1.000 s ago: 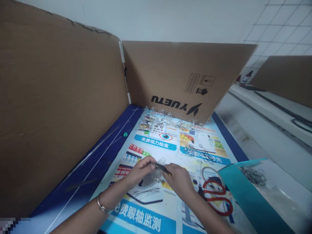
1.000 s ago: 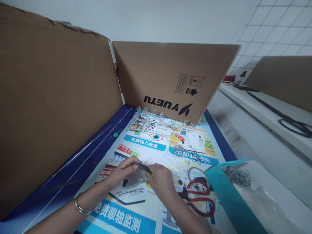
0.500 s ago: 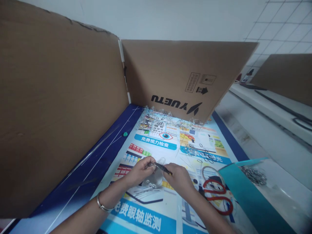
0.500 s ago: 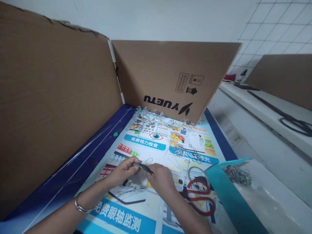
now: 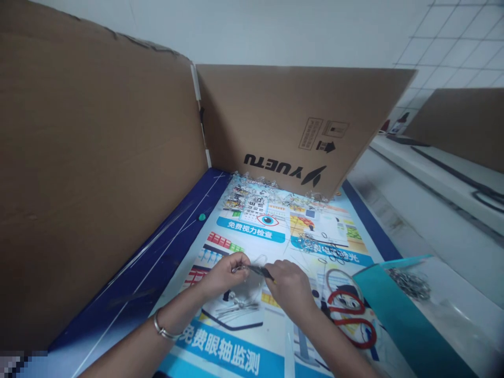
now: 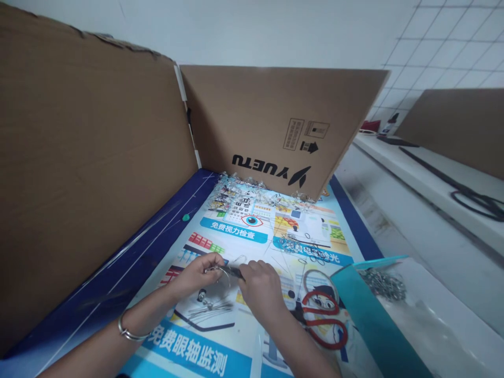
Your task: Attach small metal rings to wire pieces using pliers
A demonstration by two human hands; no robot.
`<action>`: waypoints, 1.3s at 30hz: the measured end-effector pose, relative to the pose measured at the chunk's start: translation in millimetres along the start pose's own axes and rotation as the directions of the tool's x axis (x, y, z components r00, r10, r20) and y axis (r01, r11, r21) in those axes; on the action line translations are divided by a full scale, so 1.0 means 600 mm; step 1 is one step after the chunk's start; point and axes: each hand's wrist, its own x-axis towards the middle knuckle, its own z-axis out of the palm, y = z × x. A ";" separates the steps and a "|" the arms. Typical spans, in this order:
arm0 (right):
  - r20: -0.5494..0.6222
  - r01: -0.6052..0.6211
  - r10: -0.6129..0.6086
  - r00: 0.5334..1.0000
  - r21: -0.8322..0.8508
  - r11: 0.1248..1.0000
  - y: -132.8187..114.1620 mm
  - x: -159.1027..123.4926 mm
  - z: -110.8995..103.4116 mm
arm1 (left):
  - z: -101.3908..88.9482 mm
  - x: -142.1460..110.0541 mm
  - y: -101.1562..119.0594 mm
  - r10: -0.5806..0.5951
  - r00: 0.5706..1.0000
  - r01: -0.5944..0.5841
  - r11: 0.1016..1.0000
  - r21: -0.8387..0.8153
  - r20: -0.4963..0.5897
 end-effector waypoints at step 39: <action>0.091 -0.077 0.062 0.994 0.175 0.982 0.001 0.007 0.004 | 0.000 0.006 -0.009 -0.006 1.000 0.008 0.987 -0.158 0.016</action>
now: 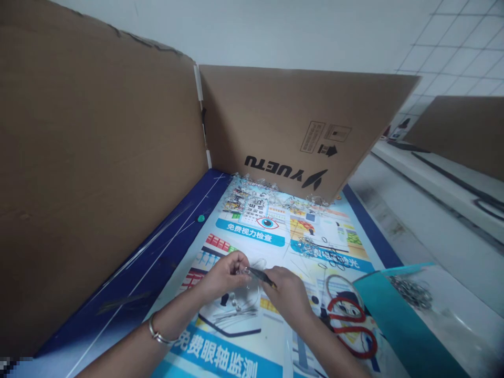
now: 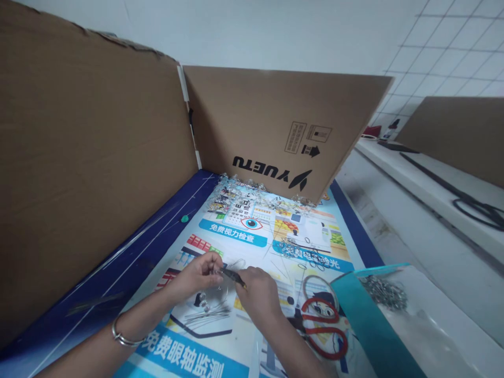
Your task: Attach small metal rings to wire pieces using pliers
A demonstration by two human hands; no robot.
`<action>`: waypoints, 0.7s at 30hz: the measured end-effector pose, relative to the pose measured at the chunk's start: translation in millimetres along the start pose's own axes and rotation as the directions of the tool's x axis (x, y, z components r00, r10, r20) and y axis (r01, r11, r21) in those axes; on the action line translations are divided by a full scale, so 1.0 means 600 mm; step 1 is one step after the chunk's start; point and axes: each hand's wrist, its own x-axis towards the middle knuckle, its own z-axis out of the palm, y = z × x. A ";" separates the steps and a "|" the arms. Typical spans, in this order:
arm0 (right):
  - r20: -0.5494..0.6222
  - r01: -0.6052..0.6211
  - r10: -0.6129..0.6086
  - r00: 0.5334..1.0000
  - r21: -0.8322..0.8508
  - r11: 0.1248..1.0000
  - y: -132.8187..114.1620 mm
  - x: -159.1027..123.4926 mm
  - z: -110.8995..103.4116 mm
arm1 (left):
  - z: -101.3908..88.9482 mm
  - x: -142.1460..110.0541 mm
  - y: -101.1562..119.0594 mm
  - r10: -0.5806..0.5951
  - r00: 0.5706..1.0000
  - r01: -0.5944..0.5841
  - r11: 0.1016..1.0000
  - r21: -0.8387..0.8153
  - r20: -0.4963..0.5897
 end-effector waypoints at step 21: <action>0.061 0.016 -0.021 0.998 0.072 0.997 0.008 0.006 -0.002 | -0.005 -0.005 0.015 -0.026 0.998 0.016 0.986 0.168 0.059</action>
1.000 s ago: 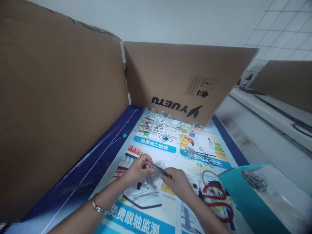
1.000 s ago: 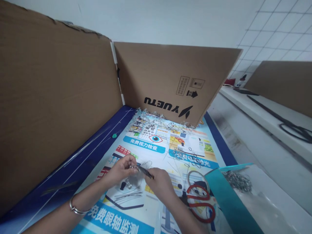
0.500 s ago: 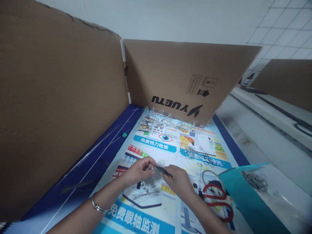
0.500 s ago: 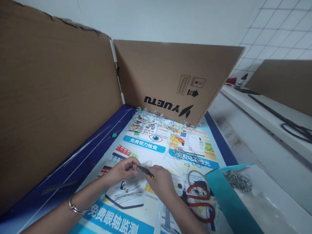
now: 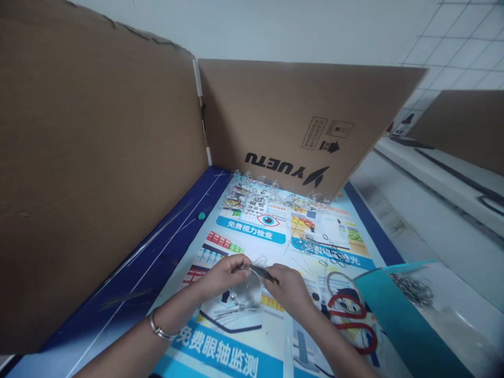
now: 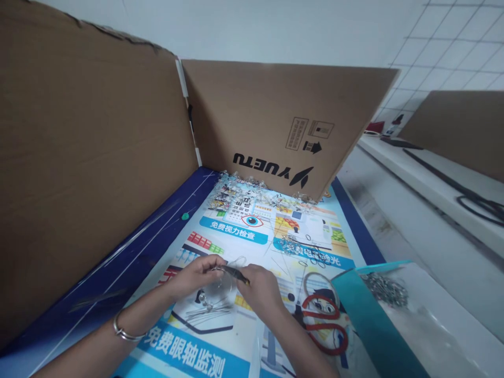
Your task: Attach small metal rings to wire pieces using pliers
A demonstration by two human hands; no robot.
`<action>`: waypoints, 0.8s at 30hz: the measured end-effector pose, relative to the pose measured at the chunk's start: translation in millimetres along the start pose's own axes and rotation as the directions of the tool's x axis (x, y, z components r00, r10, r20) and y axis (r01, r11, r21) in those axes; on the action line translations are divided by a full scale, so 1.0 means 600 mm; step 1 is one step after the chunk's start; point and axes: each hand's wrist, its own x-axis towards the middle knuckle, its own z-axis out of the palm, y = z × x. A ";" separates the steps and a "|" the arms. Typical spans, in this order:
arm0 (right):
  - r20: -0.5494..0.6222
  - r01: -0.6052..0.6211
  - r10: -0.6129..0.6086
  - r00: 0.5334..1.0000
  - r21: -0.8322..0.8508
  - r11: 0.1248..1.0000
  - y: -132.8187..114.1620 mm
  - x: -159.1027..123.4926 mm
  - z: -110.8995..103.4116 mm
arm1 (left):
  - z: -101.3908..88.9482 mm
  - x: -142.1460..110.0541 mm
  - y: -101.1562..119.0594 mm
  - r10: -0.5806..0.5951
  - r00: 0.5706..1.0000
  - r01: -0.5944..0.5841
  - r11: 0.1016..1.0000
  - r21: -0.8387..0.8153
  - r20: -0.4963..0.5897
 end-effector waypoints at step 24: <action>0.069 0.061 -0.063 0.996 0.021 0.998 0.002 -0.001 0.000 | 0.000 0.002 -0.017 0.041 0.999 -0.039 0.984 0.172 -0.008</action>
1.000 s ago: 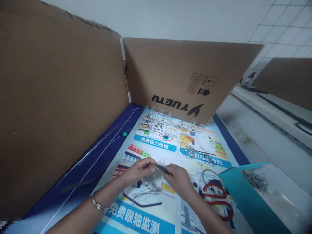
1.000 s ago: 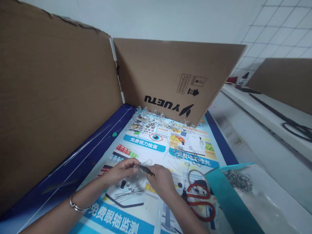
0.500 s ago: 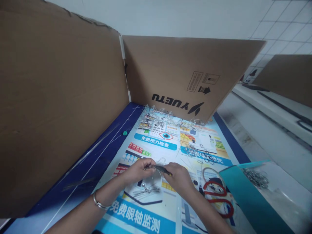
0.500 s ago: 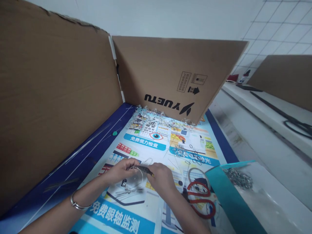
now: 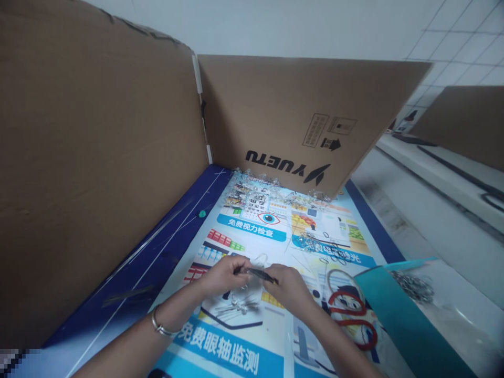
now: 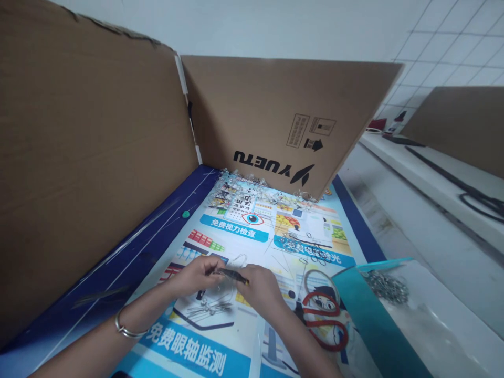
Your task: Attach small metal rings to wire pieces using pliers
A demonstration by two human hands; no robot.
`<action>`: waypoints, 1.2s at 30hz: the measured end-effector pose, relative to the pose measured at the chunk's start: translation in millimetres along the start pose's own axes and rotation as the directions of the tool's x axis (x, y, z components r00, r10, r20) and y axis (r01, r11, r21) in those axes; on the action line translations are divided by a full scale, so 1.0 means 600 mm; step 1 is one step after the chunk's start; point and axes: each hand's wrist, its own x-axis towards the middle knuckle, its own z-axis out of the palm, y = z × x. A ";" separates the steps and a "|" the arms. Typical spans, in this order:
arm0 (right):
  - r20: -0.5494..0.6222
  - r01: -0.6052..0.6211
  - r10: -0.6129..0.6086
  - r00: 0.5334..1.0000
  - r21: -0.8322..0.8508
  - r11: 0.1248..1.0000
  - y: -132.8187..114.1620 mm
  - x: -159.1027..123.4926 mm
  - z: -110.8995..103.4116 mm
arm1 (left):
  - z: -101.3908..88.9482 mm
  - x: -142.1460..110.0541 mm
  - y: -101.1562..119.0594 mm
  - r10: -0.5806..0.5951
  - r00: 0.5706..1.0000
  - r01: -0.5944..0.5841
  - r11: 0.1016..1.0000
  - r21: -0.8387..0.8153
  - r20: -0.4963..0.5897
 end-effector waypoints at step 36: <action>-0.250 -0.061 -0.099 0.963 -0.562 0.825 -0.018 -0.020 -0.009 | 0.016 0.001 -0.002 0.221 0.944 -0.114 0.916 0.386 -0.246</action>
